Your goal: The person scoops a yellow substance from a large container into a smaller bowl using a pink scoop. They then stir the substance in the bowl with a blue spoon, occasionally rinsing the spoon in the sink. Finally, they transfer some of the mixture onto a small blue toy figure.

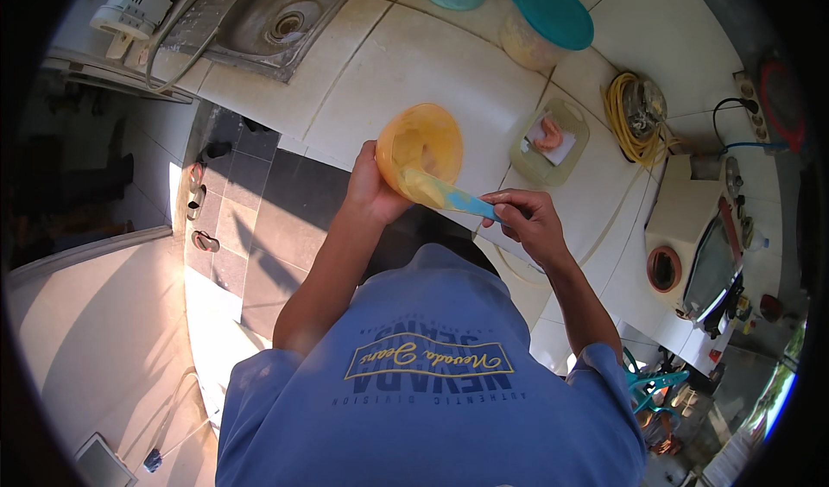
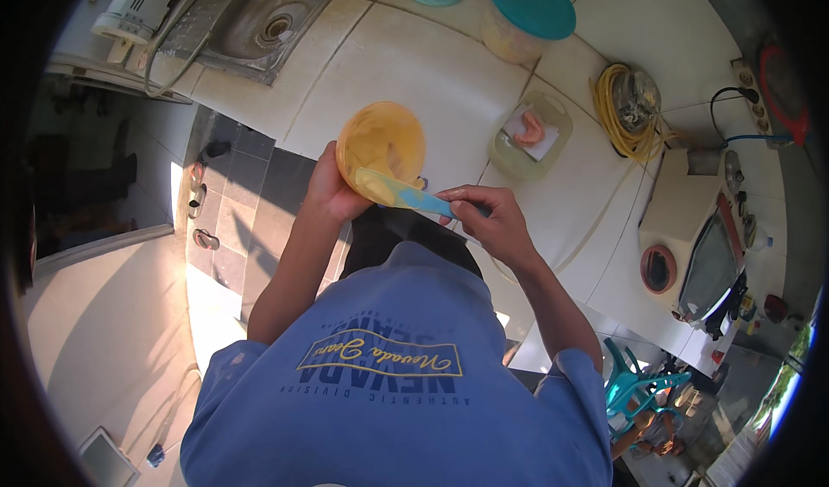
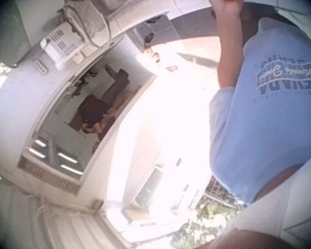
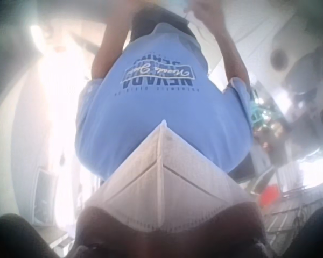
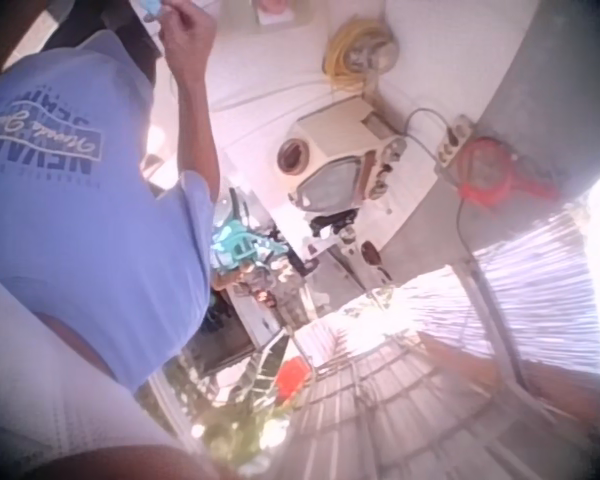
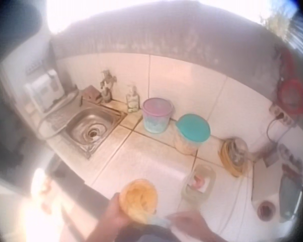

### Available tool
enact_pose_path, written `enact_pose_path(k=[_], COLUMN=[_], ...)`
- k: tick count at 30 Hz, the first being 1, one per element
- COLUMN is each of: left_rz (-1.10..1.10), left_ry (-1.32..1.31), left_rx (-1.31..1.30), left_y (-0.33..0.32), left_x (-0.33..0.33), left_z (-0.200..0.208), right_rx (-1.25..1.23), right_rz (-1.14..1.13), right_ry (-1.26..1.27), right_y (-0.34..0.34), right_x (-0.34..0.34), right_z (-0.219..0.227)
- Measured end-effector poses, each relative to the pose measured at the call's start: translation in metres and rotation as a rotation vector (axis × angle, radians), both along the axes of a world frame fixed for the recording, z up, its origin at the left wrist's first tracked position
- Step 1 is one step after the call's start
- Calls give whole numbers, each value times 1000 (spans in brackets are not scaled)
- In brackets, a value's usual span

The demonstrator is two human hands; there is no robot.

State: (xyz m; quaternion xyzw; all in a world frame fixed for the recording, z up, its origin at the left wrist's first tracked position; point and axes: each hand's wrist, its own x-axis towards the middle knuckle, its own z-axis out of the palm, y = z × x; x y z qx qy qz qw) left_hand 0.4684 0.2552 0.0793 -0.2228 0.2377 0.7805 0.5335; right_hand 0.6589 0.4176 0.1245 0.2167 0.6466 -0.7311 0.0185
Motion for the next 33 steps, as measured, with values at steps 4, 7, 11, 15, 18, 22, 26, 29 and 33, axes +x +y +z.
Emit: enact_pose_path(k=[4,7,11,15,18,22,26,29,33], left_rz=[136,162,125,100,37,-90,-120,-73,-45], left_ry=[-28,16,-26,15,32,65,-11,-81,-7], left_rx=[93,161,381,361,181,138,229,258,71], left_y=[-7,-10,-11,-11,-7,-7,-12,-17,-9], left_x=[2,5,3,-2,-8,-7,-4,-4,1], left_z=[16,24,25,25,40,51,39,27,30], right_rx=[157,466,834,870,719,676,772,695,363], right_rz=[-125,-215,-109,-81,-135,-18,148,240,163], right_ry=[34,394,316,382,422,265,347,322,269], right_y=[-21,-47,-65,-59,-37,-10,0,5,6], right_x=[11,8,10,25,29,4,-13,-17,-16], right_z=[7,-13,-4,-1,7,30,26,25,4])
